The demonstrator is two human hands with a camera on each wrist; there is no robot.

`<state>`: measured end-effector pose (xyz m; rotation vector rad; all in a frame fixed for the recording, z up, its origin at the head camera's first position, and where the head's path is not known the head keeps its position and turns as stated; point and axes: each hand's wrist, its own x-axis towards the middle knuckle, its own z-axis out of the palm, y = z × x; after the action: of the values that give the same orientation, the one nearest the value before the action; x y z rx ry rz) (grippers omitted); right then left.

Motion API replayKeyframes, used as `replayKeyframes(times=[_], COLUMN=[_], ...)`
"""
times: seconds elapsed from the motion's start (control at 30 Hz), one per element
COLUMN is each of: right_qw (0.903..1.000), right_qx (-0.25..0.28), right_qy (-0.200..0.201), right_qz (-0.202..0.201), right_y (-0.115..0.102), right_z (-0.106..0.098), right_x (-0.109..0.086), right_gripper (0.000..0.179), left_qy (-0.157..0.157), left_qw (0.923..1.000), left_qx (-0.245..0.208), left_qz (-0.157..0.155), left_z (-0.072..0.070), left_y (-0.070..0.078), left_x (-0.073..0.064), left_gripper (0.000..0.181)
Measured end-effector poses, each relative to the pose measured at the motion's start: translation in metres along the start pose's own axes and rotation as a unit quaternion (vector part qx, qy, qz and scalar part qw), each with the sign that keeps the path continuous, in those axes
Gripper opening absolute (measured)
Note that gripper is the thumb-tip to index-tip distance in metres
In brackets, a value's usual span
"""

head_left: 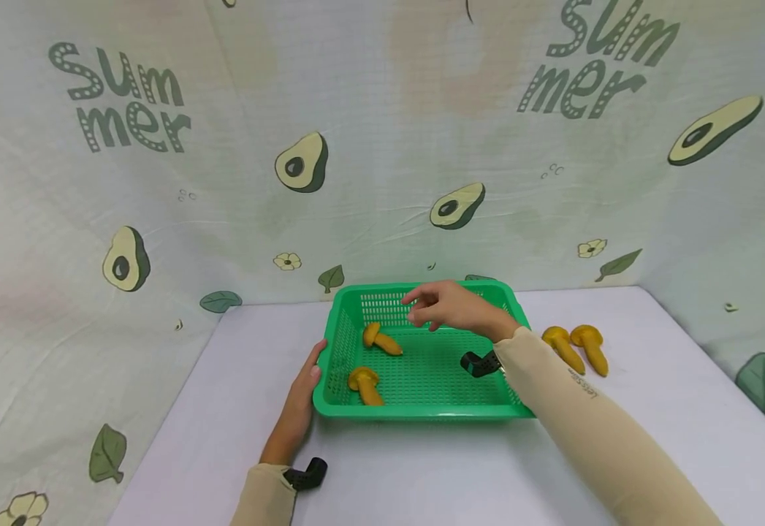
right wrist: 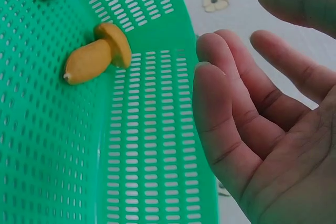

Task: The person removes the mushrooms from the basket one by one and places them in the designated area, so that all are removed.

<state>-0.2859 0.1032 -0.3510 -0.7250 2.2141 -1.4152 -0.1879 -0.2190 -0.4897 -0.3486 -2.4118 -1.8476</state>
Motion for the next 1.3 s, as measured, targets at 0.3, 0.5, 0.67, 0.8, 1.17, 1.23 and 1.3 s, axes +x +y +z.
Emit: replayKeyframes(times=[0.3, 0.5, 0.67, 0.8, 1.17, 1.23, 1.3], right_qw=[0.9995, 0.9982, 0.9970, 0.9959, 0.9876, 0.9868, 0.9852], right_qx=[0.002, -0.011, -0.018, -0.021, -0.079, -0.083, -0.092], right_qy=[-0.030, -0.058, -0.075, -0.086, -0.134, -0.138, -0.144], right_qz=[0.002, -0.008, -0.013, -0.018, -0.021, -0.018, -0.014], right_y=[0.002, 0.004, 0.009, 0.015, 0.025, 0.026, 0.026], right_z=[0.017, 0.033, 0.041, 0.047, 0.067, 0.070, 0.072], right_x=[0.019, 0.032, 0.039, 0.044, 0.054, 0.056, 0.056], right_gripper=[0.039, 0.040, 0.037, 0.039, 0.042, 0.042, 0.042], left_qy=[-0.002, 0.002, 0.002, 0.001, -0.003, -0.002, -0.001], left_qw=[1.0000, 1.0000, 1.0000, 1.0000, 1.0000, 1.0000, 0.9999], left_qx=[-0.002, -0.001, -0.001, -0.002, 0.007, 0.008, 0.010], left_qz=[0.009, 0.004, -0.002, -0.004, -0.005, -0.004, -0.008], left_z=[-0.001, -0.003, -0.003, -0.001, 0.000, 0.000, 0.000], left_y=[-0.002, -0.003, -0.003, -0.004, -0.001, -0.001, -0.001], left_x=[0.001, 0.001, 0.002, 0.002, 0.003, 0.002, 0.002], left_gripper=[0.051, 0.051, 0.052, 0.052, 0.051, 0.051, 0.051])
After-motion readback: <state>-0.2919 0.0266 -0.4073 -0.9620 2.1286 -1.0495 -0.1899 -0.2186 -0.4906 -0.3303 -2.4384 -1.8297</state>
